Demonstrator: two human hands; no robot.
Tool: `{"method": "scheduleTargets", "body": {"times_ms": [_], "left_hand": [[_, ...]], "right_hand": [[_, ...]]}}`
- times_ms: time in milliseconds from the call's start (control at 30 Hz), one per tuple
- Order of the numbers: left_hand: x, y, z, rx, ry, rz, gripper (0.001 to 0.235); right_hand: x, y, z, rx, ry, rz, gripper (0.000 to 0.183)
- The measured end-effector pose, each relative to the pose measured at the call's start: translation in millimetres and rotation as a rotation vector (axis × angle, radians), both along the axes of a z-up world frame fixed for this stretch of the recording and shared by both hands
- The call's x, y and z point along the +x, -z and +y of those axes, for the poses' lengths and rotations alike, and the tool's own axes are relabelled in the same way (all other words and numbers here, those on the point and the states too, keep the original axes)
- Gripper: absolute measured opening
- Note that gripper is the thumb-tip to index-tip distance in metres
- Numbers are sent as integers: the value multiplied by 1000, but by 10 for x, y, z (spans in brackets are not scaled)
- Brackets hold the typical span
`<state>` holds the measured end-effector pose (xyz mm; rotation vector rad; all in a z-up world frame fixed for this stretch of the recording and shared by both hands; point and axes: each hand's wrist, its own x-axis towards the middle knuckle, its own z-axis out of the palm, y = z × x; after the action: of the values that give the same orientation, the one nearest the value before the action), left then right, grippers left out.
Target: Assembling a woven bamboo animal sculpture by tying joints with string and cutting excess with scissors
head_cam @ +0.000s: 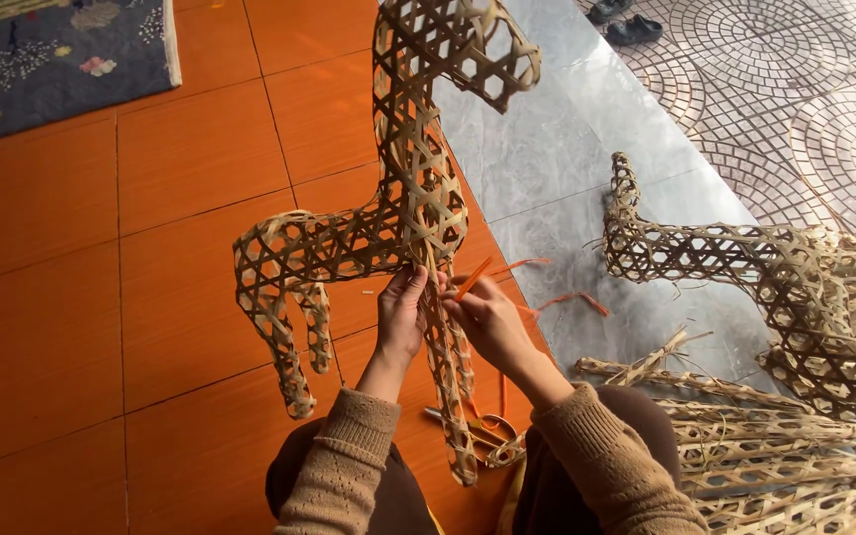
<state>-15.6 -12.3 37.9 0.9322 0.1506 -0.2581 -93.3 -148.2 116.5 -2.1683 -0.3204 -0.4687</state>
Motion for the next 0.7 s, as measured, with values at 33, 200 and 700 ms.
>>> {"method": "scheduleTargets", "body": {"times_ms": [33,200,700], "left_hand": [[1,75,14,-2,-1,3,21],[-101,131,74,210,-13,-77,14],[-213,842,290,229,107,115,18]], "right_hand": [[30,55,-53,-2,-1,3,15],[13,132,-233,538,-85,240,33],[-185,752,-399,8,278,386,7]]}}
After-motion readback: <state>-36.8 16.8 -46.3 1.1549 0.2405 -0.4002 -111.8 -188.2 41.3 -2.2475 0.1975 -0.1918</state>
